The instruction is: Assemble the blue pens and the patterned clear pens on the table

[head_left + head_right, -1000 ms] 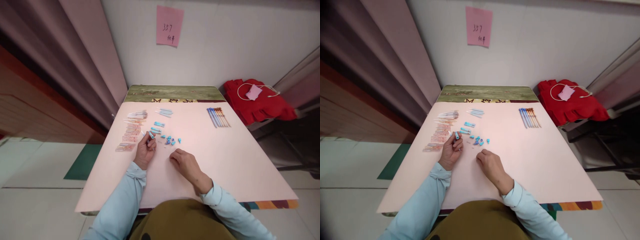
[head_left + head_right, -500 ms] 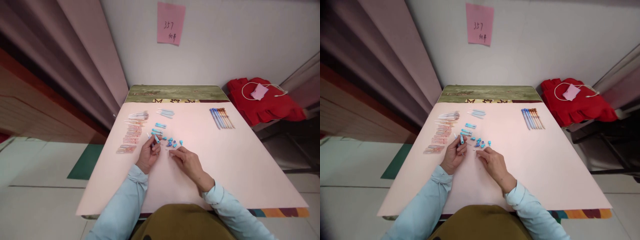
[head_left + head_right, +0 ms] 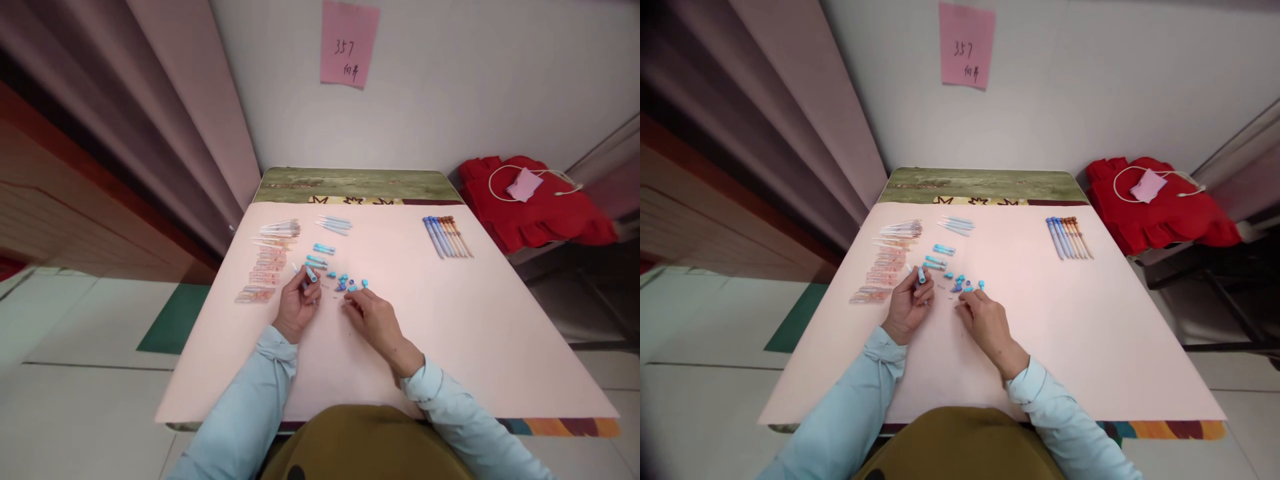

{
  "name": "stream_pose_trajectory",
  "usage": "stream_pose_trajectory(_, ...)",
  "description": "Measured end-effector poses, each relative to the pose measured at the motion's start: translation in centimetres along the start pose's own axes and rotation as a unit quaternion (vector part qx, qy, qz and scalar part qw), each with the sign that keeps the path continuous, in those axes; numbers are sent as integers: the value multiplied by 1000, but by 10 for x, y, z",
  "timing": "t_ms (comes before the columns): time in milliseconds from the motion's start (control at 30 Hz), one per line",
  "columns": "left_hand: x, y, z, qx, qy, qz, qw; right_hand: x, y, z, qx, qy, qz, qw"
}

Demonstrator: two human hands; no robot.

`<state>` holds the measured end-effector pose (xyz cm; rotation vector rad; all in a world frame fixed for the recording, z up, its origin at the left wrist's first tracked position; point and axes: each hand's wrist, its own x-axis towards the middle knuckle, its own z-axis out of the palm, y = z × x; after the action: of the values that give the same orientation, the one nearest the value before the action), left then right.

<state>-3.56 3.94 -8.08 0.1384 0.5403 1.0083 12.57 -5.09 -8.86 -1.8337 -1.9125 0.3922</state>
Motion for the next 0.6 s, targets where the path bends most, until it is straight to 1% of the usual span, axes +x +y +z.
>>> stream_pose_trajectory(133, 0, -2, 0, 25, -4, 7, 1000, 7, -16, -2, -66, -29, 46, 996)
stream_pose_trajectory(233, 0, -3, -1, 47, -12, 2, 999, 11, -28, -2, -105, -59, 65, 991)
stream_pose_trajectory(300, -1, -4, -1, 53, -16, -7, 998, 11, -30, -3, -116, -69, 70, 988)
stream_pose_trajectory(367, -1, -5, -1, 48, -17, -19, 999, 10, -27, -6, -91, -54, 68, 992)
stream_pose_trajectory(400, -2, -5, -1, 43, -16, -27, 999, 9, -25, -8, -54, -38, 66, 996)
stream_pose_trajectory(467, -4, -7, 0, 29, -10, -50, 998, 9, -20, -15, 74, 0, 66, 995)
stream_pose_trajectory(533, -6, -9, 2, 13, -3, -80, 997, 9, -18, -24, 229, 27, 68, 971)
stream_pose_trajectory(600, -8, -11, 3, -1, 1, -100, 995, 10, -21, -31, 350, 38, 66, 934)
